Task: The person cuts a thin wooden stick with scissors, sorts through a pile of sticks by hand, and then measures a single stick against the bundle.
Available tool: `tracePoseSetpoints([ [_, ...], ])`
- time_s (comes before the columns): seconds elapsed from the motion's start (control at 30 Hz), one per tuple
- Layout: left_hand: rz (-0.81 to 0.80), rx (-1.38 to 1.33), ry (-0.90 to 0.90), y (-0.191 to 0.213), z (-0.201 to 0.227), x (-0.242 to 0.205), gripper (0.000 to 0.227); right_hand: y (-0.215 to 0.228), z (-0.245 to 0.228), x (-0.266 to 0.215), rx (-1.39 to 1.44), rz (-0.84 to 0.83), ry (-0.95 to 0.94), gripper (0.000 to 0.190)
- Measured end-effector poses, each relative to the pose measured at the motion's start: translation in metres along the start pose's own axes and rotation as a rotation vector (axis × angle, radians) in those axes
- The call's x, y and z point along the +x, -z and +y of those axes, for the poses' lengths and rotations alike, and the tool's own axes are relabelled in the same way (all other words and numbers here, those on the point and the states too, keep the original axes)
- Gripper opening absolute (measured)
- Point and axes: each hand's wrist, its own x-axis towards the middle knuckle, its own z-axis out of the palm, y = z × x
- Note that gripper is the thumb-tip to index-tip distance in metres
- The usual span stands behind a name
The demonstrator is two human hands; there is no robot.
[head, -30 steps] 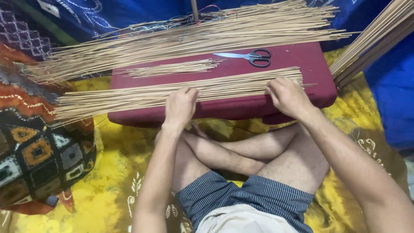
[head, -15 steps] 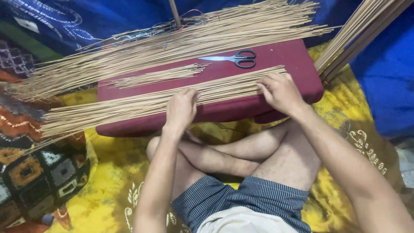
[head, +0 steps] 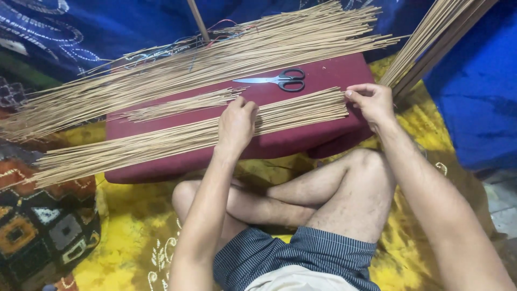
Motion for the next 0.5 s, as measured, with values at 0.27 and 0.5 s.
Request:
tracePoseSetpoints([
  [0.27,0.075,0.108,-0.073,-0.019,-0.016,0.0,0.003,-0.009,0.022,0.008,-0.057,0.048,0.08,0.018],
  [0.5,0.12,0.122,-0.095,-0.015,-0.011,-0.004,0.011,-0.014,0.023,0.0,-0.14,0.095,0.265,0.023],
])
